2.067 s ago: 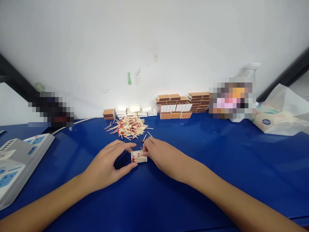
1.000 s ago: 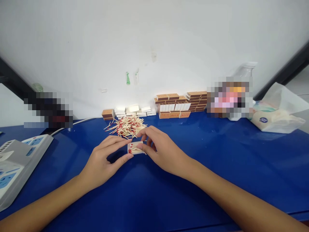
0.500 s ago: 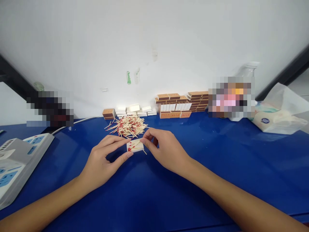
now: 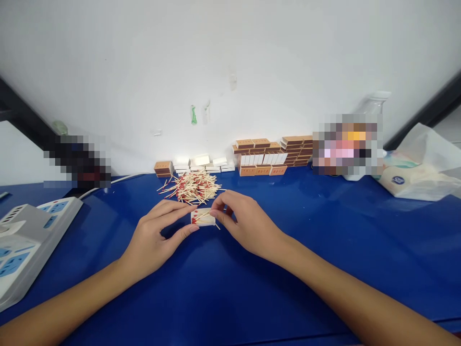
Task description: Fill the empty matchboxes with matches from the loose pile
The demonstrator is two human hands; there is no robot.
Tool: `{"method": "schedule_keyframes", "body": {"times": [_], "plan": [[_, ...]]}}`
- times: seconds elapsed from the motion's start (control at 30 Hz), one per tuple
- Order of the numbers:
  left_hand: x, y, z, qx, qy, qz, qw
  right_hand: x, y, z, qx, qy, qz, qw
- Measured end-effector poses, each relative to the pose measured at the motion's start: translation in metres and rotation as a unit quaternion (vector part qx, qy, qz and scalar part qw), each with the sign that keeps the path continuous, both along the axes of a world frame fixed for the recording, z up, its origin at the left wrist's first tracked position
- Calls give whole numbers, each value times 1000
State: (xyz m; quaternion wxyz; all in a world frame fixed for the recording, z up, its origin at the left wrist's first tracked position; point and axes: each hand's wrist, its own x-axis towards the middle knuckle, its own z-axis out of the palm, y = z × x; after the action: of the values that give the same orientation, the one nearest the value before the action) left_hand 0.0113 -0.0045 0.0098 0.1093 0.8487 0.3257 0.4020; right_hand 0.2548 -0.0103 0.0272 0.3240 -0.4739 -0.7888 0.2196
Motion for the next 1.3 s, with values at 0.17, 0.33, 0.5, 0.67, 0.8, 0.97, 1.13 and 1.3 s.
{"method": "schedule_keyframes", "body": {"times": [0.17, 0.33, 0.5, 0.67, 0.8, 0.97, 1.13, 1.3], "plan": [[0, 1, -1, 5, 6, -10, 1000, 2, 1, -7, 13, -24, 40, 999], [0, 2, -2, -7, 6, -14, 1000, 1, -1, -7, 12, -16, 52, 998], [1, 2, -2, -4, 29, -49, 998, -1, -4, -2, -1, -15, 60, 998], [1, 0, -2, 13, 53, -75, 996, -3, -6, -2, -6, -39, 59, 997], [0, 2, -4, -1, 71, -75, 995, -3, -5, -5, -6, -61, 67, 996], [0, 2, -6, -27, 98, -69, 992, -1, -5, -6, -8, -72, 85, 994], [1, 1, -5, -24, 110, -58, 992, 6, 0, -1, 39, -58, 59, 996], [-4, 6, 0, 37, 47, 26, 998, 23, 12, 8, 84, -63, -44, 993]]}}
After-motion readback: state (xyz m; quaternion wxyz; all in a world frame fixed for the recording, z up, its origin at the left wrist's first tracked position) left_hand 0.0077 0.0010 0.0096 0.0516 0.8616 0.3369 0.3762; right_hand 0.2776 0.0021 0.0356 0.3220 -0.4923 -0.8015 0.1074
